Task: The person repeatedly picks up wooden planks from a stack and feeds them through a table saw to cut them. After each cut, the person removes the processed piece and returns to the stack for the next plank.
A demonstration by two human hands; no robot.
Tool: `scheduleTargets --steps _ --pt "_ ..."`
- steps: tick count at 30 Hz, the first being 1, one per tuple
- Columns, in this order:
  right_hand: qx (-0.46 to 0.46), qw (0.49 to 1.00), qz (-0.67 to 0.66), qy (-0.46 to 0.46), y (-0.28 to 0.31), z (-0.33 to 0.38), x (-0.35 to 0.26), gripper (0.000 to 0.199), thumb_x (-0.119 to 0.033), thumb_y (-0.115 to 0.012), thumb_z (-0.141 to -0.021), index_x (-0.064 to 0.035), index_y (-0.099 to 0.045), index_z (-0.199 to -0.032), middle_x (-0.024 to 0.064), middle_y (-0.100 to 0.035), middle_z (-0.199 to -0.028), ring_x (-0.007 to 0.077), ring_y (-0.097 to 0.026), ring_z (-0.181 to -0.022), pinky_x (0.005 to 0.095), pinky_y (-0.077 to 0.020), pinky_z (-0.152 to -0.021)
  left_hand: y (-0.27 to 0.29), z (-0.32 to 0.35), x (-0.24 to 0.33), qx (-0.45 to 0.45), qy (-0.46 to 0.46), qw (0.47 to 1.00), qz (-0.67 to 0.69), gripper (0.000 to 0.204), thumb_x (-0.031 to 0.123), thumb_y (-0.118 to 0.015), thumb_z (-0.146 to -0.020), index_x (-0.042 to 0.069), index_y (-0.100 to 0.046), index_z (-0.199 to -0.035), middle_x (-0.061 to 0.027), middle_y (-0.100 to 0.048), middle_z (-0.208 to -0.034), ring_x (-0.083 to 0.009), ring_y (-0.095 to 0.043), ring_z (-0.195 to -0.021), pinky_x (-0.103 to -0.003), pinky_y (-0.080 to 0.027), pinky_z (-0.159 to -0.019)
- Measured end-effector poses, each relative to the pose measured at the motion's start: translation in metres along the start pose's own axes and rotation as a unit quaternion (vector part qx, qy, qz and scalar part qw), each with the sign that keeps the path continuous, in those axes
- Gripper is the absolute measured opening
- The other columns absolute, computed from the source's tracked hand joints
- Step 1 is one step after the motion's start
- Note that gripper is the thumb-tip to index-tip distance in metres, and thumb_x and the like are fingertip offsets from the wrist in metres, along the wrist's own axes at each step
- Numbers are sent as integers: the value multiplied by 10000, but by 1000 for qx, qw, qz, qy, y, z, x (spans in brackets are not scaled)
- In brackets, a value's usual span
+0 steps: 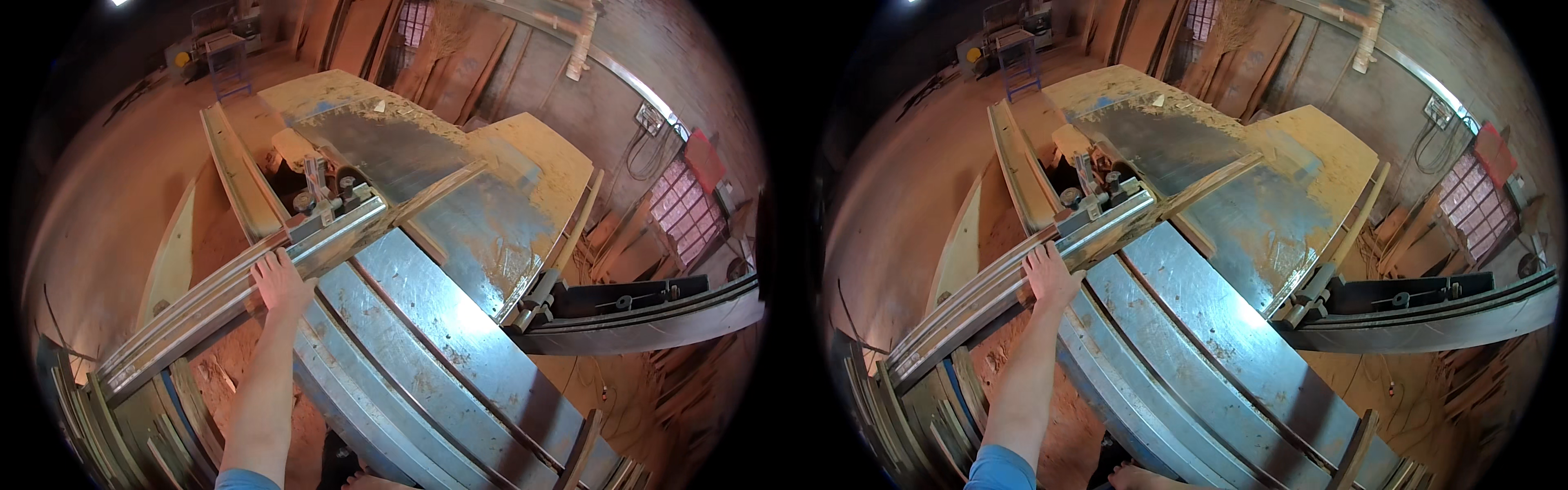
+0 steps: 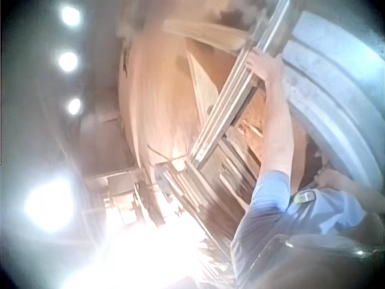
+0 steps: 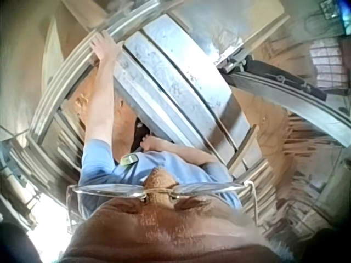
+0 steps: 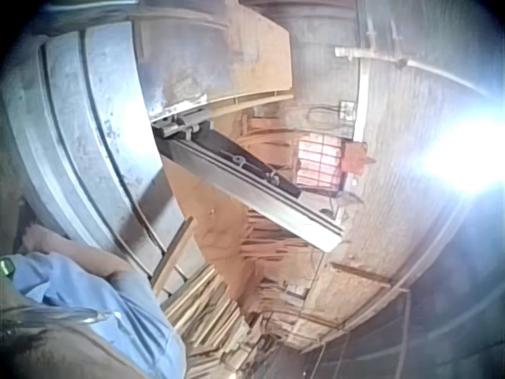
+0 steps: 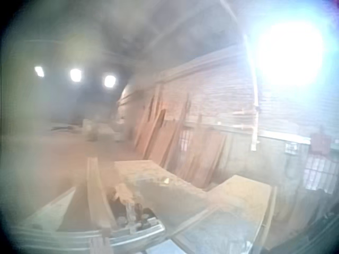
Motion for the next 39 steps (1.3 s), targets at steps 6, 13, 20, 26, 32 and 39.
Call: scheduleTargets --steps 6,13,20,26,32,39 --pt "-8 1000 21 13 -11 -6 8 465 -377 -625 -773 17 -679 -1013 278 -645 -1041 453 -606 -998 577 -468 -873 -3 -2 -2 -27 4 1000 12 963 474 -827 -714 0 -372 -1417 -211 -429 -1388 -360 -374 -1333 -511 -243 -1142" --pt "-30 1000 -5 -5 7 4 3 449 -348 -541 -827 17 -684 -1047 299 -641 -1097 470 -605 -1081 626 -445 -928 -6 -3 -4 -10 3 1000 12 985 456 -836 -706 -11 -363 -1432 -234 -396 -1436 -376 -344 -1362 -522 -232 -1142" --pt "-45 999 11 -16 7 5 7 445 -342 -516 -840 5 -687 -1059 277 -648 -1120 452 -615 -1066 633 -447 -908 -8 -2 -4 5 0 1000 18 1004 459 -849 -694 -8 -363 -1438 -234 -396 -1438 -376 -352 -1359 -519 -239 -1139" --pt "-17 997 -38 61 92 31 -48 352 -264 -556 -893 -3 -689 -1089 233 -670 -1101 394 -629 -1068 481 -499 -923 -11 -2 -5 -2 3 1000 5 995 485 -829 -710 -2 -363 -1442 -228 -411 -1419 -371 -365 -1344 -513 -242 -1137" --pt "96 955 -264 -95 269 135 4 345 -222 -471 -1040 -19 -592 -1291 183 -623 -1288 325 -581 -1208 429 -460 -1018 -10 -9 -9 -5 -3 1000 8 980 479 -821 -718 -8 -365 -1434 -217 -421 -1392 -366 -377 -1320 -507 -249 -1131" --pt "375 847 106 -361 496 283 216 341 -302 -559 -974 -41 -681 -1156 211 -685 -1135 391 -646 -1061 433 -517 -932 -7 -10 -7 10 -15 999 27 936 445 -833 -704 -8 -384 -1389 -190 -448 -1302 -356 -409 -1259 -508 -266 -1116"
Point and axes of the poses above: each hand's wrist, its own z-axis away from the middle knuckle, its own y-axis out of the back of the hand, x = y × z, the point moved 10 cm from there along -z, towards the middle knuckle
